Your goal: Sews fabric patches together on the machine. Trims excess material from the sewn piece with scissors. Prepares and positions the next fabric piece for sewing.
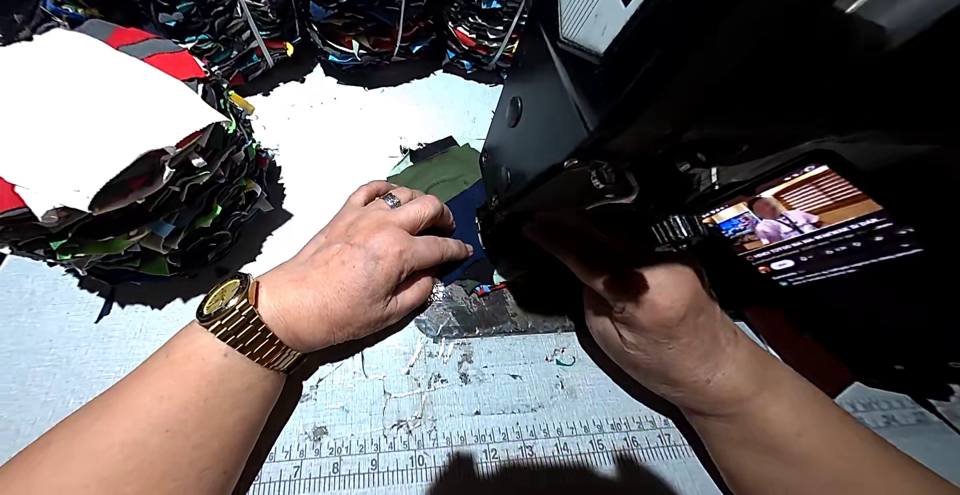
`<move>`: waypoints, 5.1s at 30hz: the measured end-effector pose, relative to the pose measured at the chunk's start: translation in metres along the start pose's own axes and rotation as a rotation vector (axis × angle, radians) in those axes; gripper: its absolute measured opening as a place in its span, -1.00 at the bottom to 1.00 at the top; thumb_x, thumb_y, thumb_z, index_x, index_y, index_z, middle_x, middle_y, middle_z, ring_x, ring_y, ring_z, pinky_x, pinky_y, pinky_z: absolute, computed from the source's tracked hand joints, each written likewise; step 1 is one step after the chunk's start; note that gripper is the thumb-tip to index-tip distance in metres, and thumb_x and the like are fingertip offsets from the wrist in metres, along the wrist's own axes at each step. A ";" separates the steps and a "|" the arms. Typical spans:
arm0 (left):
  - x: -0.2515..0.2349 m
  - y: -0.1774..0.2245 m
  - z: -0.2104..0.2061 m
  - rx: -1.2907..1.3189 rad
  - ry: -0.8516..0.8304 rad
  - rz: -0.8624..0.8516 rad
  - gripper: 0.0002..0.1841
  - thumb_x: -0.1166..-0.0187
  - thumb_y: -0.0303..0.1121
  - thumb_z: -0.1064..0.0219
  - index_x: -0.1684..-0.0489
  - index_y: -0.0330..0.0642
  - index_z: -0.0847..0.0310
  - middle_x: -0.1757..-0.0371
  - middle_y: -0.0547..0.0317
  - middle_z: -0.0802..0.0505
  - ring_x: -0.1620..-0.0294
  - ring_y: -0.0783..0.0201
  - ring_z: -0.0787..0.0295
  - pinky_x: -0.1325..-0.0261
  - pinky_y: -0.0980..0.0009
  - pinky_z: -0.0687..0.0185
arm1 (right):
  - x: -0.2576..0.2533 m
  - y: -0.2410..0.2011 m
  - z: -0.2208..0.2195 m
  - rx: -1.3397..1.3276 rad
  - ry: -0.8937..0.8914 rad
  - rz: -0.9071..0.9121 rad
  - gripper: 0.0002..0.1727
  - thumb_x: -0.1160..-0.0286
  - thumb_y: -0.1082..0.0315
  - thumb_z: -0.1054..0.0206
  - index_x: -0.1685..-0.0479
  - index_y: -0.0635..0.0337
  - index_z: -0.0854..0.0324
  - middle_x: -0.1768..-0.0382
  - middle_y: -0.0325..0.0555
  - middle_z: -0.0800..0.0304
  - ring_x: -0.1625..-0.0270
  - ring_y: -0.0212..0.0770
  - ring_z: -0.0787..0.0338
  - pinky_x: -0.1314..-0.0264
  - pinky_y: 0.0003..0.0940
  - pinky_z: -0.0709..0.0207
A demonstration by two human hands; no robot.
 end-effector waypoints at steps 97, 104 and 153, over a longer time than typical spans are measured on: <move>0.104 0.112 -0.017 -0.109 0.008 0.600 -0.13 -0.56 0.46 0.05 -0.82 0.16 -0.29 -0.90 -0.12 -0.16 -0.92 -0.15 0.06 -0.74 -0.48 0.17 | 0.120 -0.037 0.026 -1.097 -0.902 -0.661 -0.46 -0.49 -0.34 -0.29 0.01 -0.06 -0.53 0.31 -0.34 -0.72 0.37 -0.44 -0.76 0.37 -0.47 -0.71; 0.129 0.131 -0.011 -0.112 -0.152 0.367 0.01 -0.04 0.09 -0.58 -0.77 0.22 -0.35 -0.86 -0.08 -0.27 -0.86 -0.21 -0.10 -0.64 -0.43 -0.12 | 0.168 -0.064 0.065 -1.122 -0.985 -0.596 -0.15 -0.48 -0.48 -0.16 -0.15 0.26 -0.43 0.17 -0.12 -0.66 0.18 -0.35 -0.69 0.22 -0.39 -0.57; 0.122 0.160 -0.032 -0.044 0.204 0.379 -0.38 -0.41 -0.19 -0.25 -0.61 0.24 -0.52 -0.72 0.09 -0.52 -0.80 -0.10 -0.27 -0.63 -0.48 -0.06 | 0.171 -0.083 0.040 -1.038 -0.830 -0.806 -0.68 -0.68 0.03 -0.30 0.10 0.10 -0.45 0.44 -0.30 -0.57 0.50 -0.42 -0.65 0.48 -0.45 -0.59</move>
Point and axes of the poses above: each hand's wrist, its own x-axis away from the middle knuckle, its own z-axis out of the back of the hand, y = z × x, the point moved 8 cm from there along -x, towards the middle knuckle
